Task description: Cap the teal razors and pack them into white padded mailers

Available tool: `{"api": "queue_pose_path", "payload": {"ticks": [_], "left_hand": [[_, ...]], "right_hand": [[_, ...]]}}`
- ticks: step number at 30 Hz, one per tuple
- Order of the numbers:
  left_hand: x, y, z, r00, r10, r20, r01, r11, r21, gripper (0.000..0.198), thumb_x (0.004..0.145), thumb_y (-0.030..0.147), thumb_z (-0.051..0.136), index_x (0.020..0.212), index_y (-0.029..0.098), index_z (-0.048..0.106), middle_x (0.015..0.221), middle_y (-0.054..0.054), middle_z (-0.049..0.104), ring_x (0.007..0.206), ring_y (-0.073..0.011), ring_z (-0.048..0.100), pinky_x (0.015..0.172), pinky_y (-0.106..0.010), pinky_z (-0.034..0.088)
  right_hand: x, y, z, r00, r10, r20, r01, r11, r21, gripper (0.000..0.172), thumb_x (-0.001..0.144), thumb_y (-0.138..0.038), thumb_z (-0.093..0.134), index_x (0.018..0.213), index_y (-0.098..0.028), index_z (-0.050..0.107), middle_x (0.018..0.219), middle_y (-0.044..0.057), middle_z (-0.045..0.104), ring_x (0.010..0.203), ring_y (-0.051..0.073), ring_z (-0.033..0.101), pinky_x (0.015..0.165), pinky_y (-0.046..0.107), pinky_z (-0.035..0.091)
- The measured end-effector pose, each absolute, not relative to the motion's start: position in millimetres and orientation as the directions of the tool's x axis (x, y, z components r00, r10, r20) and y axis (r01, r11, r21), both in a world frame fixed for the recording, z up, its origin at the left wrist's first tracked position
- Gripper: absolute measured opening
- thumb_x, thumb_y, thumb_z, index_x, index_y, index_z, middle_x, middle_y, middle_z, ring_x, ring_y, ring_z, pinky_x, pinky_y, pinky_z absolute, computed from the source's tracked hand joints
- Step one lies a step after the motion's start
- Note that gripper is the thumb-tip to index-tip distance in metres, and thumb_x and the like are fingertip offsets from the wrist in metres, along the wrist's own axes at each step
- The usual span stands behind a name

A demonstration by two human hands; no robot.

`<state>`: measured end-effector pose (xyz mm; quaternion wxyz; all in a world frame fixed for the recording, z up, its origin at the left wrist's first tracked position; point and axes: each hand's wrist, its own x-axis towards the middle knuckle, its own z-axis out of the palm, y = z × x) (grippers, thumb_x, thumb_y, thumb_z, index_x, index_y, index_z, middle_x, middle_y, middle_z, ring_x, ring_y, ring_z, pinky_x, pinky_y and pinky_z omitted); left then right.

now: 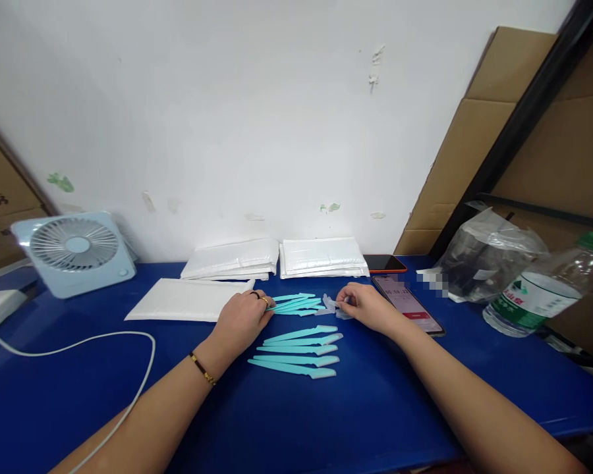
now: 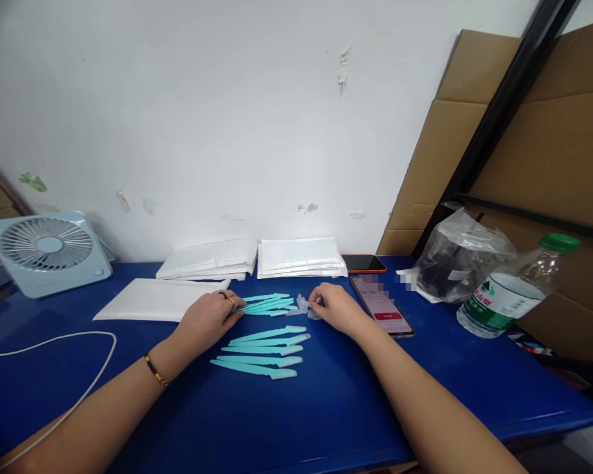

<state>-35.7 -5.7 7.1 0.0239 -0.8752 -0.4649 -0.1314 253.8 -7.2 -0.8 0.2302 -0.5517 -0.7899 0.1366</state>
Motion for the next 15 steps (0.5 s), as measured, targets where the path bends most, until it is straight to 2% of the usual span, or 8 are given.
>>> {"api": "queue_pose_path", "payload": {"ticks": [3,10,15], "left_hand": [[-35,-6,7,0.497,0.830,0.254,0.841,-0.533,0.095,0.024,0.085,0.030,0.043,0.093,0.021,0.064,0.092,-0.005,0.063,0.081,-0.0199,0.057,0.072,-0.031,0.043],[-41,-3,7,0.407,0.888,0.213,0.823,-0.457,0.337,0.021,0.082,0.034,0.045,0.083,0.021,0.062,0.082,-0.002,0.064,0.076,-0.0178,0.058,0.065,-0.028,0.042],[-41,-5,13,0.355,0.903,0.242,0.794,-0.428,0.432,0.024,0.083,0.035,0.041,0.084,0.021,0.060,0.083,-0.003,0.063,0.077,-0.0184,0.057,0.067,-0.028,0.041]], "right_hand": [[253,-9,3,-0.269,0.941,0.205,0.798,0.337,-0.500,0.017,0.079,-0.030,0.050,0.080,-0.018,0.062,0.073,0.002,0.059,0.062,0.012,0.051,0.055,0.023,0.036],[252,-13,13,-0.238,0.947,0.214,0.719,0.320,-0.617,0.024,0.082,-0.038,0.048,0.081,-0.017,0.060,0.065,0.000,0.057,0.055,0.011,0.048,0.050,0.022,0.034],[247,-17,14,-0.275,0.943,0.189,0.641,0.326,-0.695,0.026,0.083,-0.042,0.048,0.084,-0.017,0.057,0.066,0.000,0.057,0.059,0.012,0.053,0.053,0.022,0.039]]}}
